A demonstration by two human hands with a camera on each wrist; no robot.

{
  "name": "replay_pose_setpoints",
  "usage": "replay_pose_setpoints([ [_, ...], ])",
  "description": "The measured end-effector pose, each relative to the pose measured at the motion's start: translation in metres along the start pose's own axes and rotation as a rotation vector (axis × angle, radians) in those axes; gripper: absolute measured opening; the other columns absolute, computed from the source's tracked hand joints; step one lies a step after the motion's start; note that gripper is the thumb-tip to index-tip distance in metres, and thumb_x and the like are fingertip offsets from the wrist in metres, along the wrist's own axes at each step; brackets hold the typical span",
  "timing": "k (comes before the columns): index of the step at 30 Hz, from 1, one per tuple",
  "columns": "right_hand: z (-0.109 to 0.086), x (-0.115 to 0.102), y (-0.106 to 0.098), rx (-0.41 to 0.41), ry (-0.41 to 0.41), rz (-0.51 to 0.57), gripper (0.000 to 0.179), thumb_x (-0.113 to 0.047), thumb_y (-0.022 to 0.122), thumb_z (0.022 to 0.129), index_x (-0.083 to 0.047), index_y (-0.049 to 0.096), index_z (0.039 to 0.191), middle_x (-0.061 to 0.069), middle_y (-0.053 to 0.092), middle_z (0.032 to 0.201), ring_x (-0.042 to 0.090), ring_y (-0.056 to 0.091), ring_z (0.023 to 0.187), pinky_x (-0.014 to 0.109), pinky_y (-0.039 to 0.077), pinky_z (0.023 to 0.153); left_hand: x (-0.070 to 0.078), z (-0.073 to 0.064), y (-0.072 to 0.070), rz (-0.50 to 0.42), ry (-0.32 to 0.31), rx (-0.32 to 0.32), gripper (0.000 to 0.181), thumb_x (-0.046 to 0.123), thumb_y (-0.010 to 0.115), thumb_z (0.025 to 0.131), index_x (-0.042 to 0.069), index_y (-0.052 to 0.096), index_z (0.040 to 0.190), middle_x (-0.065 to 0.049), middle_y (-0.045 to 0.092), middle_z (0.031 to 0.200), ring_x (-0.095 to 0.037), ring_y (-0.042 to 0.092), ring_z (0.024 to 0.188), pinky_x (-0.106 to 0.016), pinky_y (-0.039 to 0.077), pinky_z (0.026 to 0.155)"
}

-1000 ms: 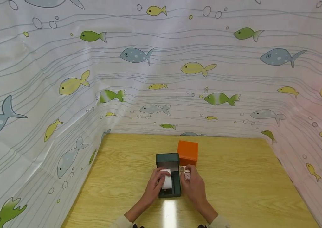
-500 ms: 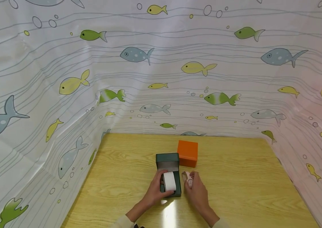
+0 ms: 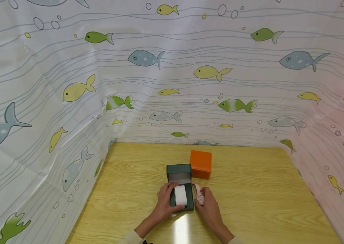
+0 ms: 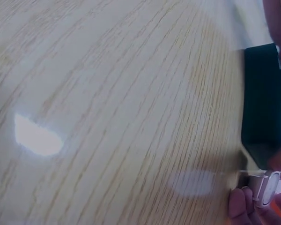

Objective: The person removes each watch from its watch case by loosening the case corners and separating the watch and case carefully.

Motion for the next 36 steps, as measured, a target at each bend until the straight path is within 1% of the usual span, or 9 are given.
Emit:
replay_pose_setpoints([
  [6, -0.002, -0.002, 0.002, -0.017, -0.017, 0.017, 0.041, -0.009, 0.078, 0.083, -0.007, 0.056, 0.117, 0.008, 0.07, 0.103, 0.012, 0.06, 0.084, 0.026, 0.047, 0.07, -0.001, -0.002, 0.0, 0.051, 0.007, -0.019, 0.078, 0.042, 0.09, 0.067, 0.013, 0.061, 0.134, -0.011, 0.06, 0.131, -0.028, 0.046, 0.117, -0.035, 0.03, 0.086],
  [8, -0.002, -0.003, 0.002, -0.021, -0.018, 0.023, 0.044, -0.009, 0.079, 0.081, -0.007, 0.056, 0.118, 0.01, 0.072, 0.106, 0.015, 0.065, 0.086, 0.027, 0.05, 0.071, -0.001, -0.002, 0.0, 0.058, 0.014, -0.022, 0.078, 0.042, 0.09, 0.067, 0.012, 0.061, 0.134, -0.01, 0.06, 0.13, -0.029, 0.045, 0.119, -0.036, 0.031, 0.087],
  [11, -0.002, -0.004, 0.001, -0.017, -0.028, 0.006, 0.048, -0.01, 0.081, 0.081, -0.007, 0.055, 0.122, 0.012, 0.076, 0.109, 0.021, 0.073, 0.09, 0.033, 0.055, 0.075, -0.001, -0.003, 0.0, 0.074, 0.023, -0.015, 0.078, 0.042, 0.09, 0.068, 0.012, 0.061, 0.134, -0.009, 0.061, 0.128, -0.028, 0.045, 0.119, -0.037, 0.031, 0.087],
  [15, -0.003, -0.005, -0.002, -0.008, -0.036, -0.05, 0.053, -0.016, 0.082, 0.081, -0.009, 0.053, 0.125, 0.01, 0.079, 0.11, 0.025, 0.076, 0.089, 0.034, 0.054, 0.07, -0.002, -0.004, 0.003, 0.118, 0.038, -0.008, 0.076, 0.045, 0.088, 0.071, 0.014, 0.061, 0.135, -0.007, 0.061, 0.13, -0.027, 0.045, 0.12, -0.038, 0.032, 0.087],
  [16, -0.003, -0.005, -0.003, -0.008, -0.033, -0.059, 0.053, -0.018, 0.082, 0.081, -0.01, 0.054, 0.125, 0.008, 0.079, 0.11, 0.024, 0.076, 0.088, 0.032, 0.053, 0.068, -0.003, -0.004, 0.004, 0.129, 0.042, -0.01, 0.076, 0.046, 0.087, 0.072, 0.014, 0.06, 0.136, -0.007, 0.061, 0.13, -0.027, 0.045, 0.121, -0.039, 0.032, 0.087],
  [19, -0.005, -0.006, -0.004, -0.024, -0.03, -0.074, 0.043, -0.018, 0.082, 0.082, -0.012, 0.06, 0.119, 0.003, 0.077, 0.09, 0.013, 0.066, 0.071, 0.027, 0.045, 0.061, -0.005, -0.006, 0.007, 0.153, 0.052, -0.023, 0.076, 0.048, 0.084, 0.075, 0.016, 0.059, 0.139, -0.005, 0.059, 0.134, -0.026, 0.044, 0.123, -0.039, 0.032, 0.087],
  [23, -0.007, -0.007, -0.003, -0.037, -0.038, -0.053, 0.031, -0.013, 0.081, 0.083, -0.011, 0.067, 0.11, -0.004, 0.059, 0.071, 0.002, 0.043, 0.06, 0.022, 0.035, 0.057, -0.004, -0.008, 0.008, 0.137, 0.07, -0.04, 0.072, 0.047, 0.082, 0.079, 0.023, 0.058, 0.143, -0.003, 0.058, 0.137, -0.026, 0.043, 0.125, -0.037, 0.03, 0.086],
  [30, -0.006, -0.011, 0.0, -0.035, -0.103, -0.013, 0.033, 0.0, 0.08, 0.078, -0.005, 0.069, 0.109, -0.005, 0.059, 0.07, -0.002, 0.044, 0.061, 0.02, 0.04, 0.059, -0.005, -0.008, 0.007, 0.102, 0.06, -0.062, 0.056, 0.045, 0.082, 0.082, 0.032, 0.065, 0.134, -0.005, 0.058, 0.14, -0.027, 0.043, 0.128, -0.035, 0.028, 0.084],
  [36, -0.006, -0.009, 0.002, -0.039, -0.095, 0.017, 0.034, -0.001, 0.081, 0.079, -0.006, 0.068, 0.11, -0.006, 0.062, 0.068, -0.005, 0.047, 0.061, 0.02, 0.043, 0.058, -0.004, -0.009, 0.005, 0.103, 0.059, -0.076, 0.053, 0.045, 0.08, 0.083, 0.032, 0.066, 0.132, -0.006, 0.058, 0.142, -0.027, 0.043, 0.129, -0.034, 0.029, 0.084],
])
Point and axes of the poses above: each hand's wrist, its own z-axis towards the middle knuckle, its own y-axis out of the palm, x = y × z, the point moved 8 cm from there along z, towards the middle knuckle
